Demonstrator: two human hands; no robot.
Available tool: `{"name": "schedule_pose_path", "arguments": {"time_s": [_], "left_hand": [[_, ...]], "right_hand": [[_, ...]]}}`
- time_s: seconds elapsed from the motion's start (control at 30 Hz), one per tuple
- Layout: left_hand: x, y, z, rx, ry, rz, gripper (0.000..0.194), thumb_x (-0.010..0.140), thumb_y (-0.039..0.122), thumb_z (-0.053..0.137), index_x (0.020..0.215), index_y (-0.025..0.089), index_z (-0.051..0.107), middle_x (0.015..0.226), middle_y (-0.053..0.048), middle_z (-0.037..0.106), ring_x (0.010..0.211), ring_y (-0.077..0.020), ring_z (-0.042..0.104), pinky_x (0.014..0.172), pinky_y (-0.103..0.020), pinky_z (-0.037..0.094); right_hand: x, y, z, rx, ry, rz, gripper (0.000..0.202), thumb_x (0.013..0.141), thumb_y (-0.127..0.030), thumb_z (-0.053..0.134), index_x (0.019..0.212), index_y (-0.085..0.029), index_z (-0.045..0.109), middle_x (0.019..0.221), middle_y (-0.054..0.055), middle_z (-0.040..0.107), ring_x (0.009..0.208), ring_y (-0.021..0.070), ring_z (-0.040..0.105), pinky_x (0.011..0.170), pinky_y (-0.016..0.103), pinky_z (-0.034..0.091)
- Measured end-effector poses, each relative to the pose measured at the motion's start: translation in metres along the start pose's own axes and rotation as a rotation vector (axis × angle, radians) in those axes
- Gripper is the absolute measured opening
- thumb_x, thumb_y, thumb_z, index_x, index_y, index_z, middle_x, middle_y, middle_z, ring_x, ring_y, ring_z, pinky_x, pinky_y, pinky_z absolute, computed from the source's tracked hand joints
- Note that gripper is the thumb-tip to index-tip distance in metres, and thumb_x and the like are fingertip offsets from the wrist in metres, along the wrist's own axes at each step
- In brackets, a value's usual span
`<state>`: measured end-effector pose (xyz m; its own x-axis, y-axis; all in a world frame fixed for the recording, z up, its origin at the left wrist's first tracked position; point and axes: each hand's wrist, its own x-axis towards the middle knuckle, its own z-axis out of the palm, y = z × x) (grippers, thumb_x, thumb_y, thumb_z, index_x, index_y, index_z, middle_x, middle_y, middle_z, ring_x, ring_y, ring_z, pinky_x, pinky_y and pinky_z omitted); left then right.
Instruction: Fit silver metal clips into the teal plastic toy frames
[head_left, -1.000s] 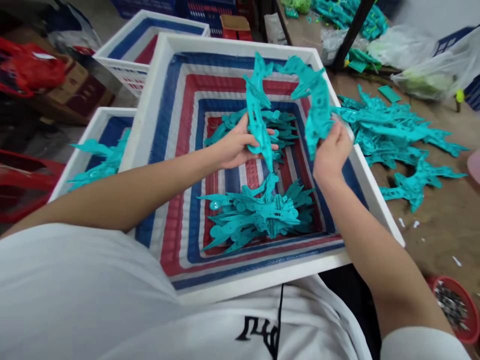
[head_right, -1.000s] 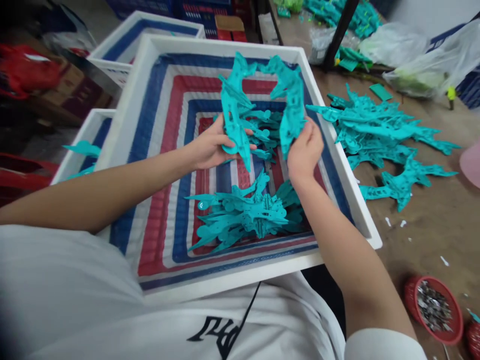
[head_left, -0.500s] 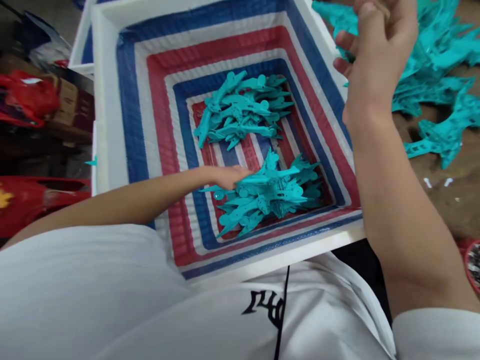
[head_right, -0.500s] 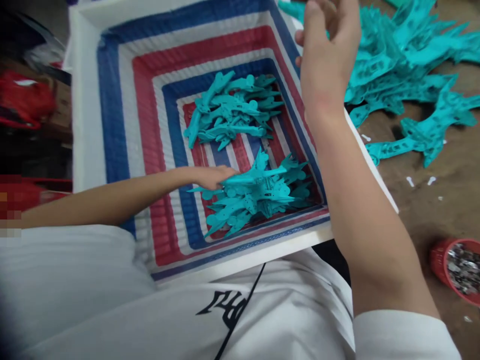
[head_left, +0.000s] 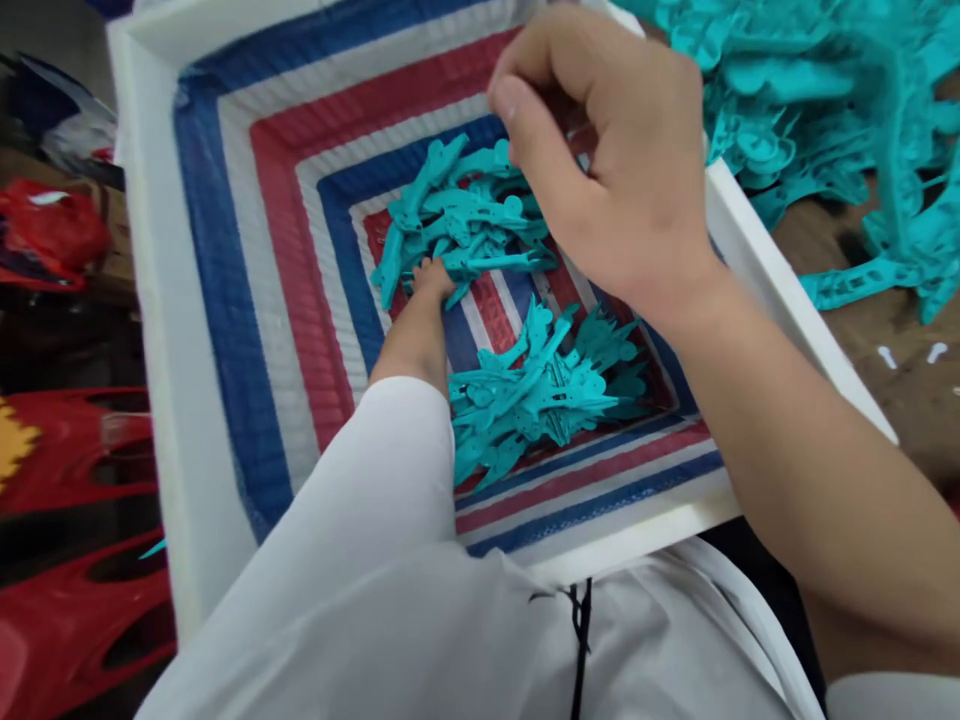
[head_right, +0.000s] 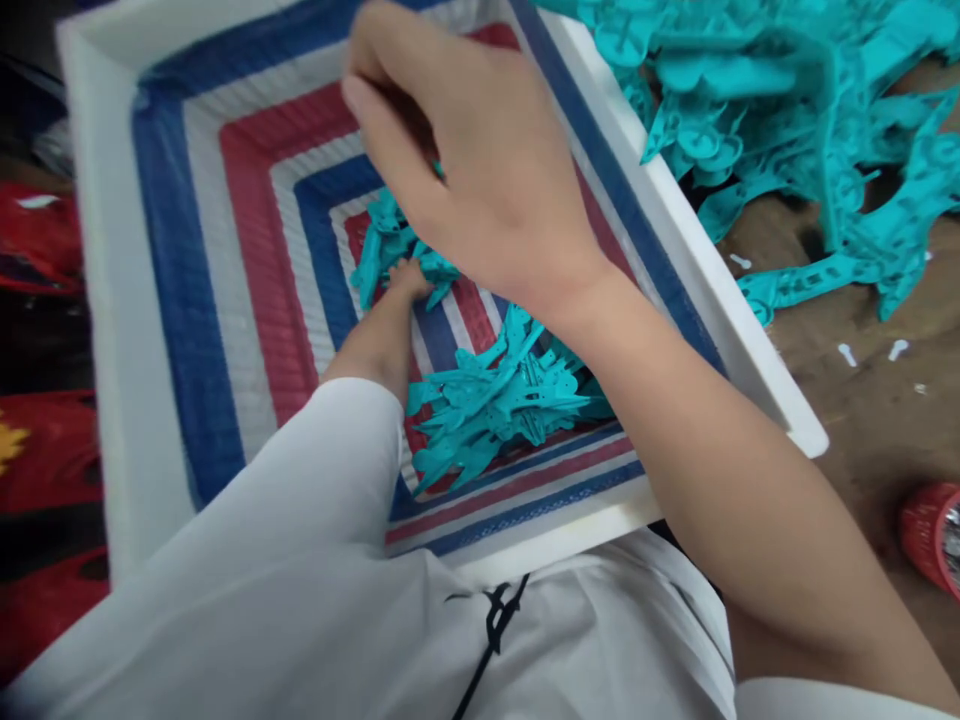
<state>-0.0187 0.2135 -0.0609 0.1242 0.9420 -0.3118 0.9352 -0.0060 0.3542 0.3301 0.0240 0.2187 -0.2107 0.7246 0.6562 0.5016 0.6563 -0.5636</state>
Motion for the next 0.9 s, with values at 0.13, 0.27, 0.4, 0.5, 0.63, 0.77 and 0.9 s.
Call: {"name": "schedule_pose_path", "arguments": {"time_s": [0.13, 0.27, 0.4, 0.5, 0.63, 0.77, 0.9], "left_hand": [[-0.01, 0.002, -0.003, -0.092, -0.008, -0.1, 0.032, 0.105, 0.027, 0.104, 0.123, 0.011, 0.082, 0.159, -0.017, 0.079, 0.171, -0.037, 0.058, 0.159, -0.068, 0.035], [-0.025, 0.02, -0.058, -0.334, 0.017, -0.071, 0.04, 0.092, 0.021, 0.111, 0.102, 0.018, 0.073, 0.122, -0.012, 0.081, 0.161, -0.0415, 0.066, 0.162, -0.075, 0.027], [-0.08, 0.045, -0.102, -0.701, 0.18, 0.011, 0.035, 0.126, 0.055, 0.08, 0.133, 0.024, 0.064, 0.11, -0.008, 0.077, 0.133, -0.0361, 0.082, 0.144, -0.077, 0.056], [-0.141, 0.074, -0.099, -0.946, 0.261, 0.168, 0.052, 0.125, 0.073, 0.074, 0.149, 0.031, 0.056, 0.142, -0.011, 0.081, 0.143, -0.0365, 0.085, 0.135, -0.066, 0.069], [-0.201, 0.117, -0.076, -1.207, 0.137, 0.434, 0.086, 0.104, 0.078, 0.101, 0.167, 0.043, 0.054, 0.197, -0.005, 0.058, 0.179, -0.041, 0.066, 0.139, -0.061, 0.069], [-0.216, 0.136, -0.083, -1.164, 0.05, 0.439, 0.109, 0.089, 0.067, 0.111, 0.176, 0.044, 0.05, 0.208, -0.004, 0.047, 0.187, -0.0442, 0.057, 0.139, -0.061, 0.068], [-0.215, 0.13, -0.108, -1.217, -0.053, 0.408, 0.111, 0.079, 0.053, 0.111, 0.174, 0.041, 0.055, 0.203, -0.008, 0.053, 0.178, -0.0514, 0.065, 0.124, -0.065, 0.077]], "right_hand": [[0.007, 0.005, 0.003, -0.206, -0.131, -0.004, 0.044, 0.138, -0.029, 0.04, 0.131, -0.019, 0.083, 0.118, 0.005, 0.079, 0.124, 0.0296, 0.083, 0.12, 0.043, 0.061], [0.01, 0.019, 0.01, -0.263, -0.262, 0.13, 0.027, 0.134, -0.021, 0.056, 0.123, -0.026, 0.081, 0.126, 0.01, 0.091, 0.125, 0.037, 0.087, 0.115, 0.051, 0.066], [-0.013, 0.034, 0.04, -0.147, -0.465, 0.23, 0.037, 0.125, -0.045, 0.089, 0.153, -0.02, 0.086, 0.144, 0.017, 0.092, 0.14, 0.0477, 0.087, 0.13, 0.065, 0.069], [-0.043, 0.035, 0.083, 0.125, -0.575, 0.219, 0.118, 0.104, -0.058, 0.113, 0.199, -0.02, 0.055, 0.191, 0.024, 0.068, 0.177, 0.0521, 0.067, 0.147, 0.065, 0.061], [-0.068, 0.027, 0.125, 0.251, -0.447, 0.137, 0.116, 0.113, -0.031, 0.097, 0.208, -0.018, 0.034, 0.208, 0.027, 0.043, 0.196, 0.0447, 0.043, 0.157, 0.063, 0.05], [-0.062, 0.03, 0.112, 0.281, -0.458, 0.097, 0.103, 0.113, -0.04, 0.101, 0.201, -0.02, 0.05, 0.202, 0.027, 0.053, 0.192, 0.0479, 0.048, 0.159, 0.068, 0.046], [-0.047, 0.043, 0.09, 0.35, -0.408, 0.141, 0.067, 0.13, -0.066, 0.071, 0.182, -0.025, 0.074, 0.182, 0.02, 0.077, 0.173, 0.0444, 0.072, 0.154, 0.064, 0.054]]}}
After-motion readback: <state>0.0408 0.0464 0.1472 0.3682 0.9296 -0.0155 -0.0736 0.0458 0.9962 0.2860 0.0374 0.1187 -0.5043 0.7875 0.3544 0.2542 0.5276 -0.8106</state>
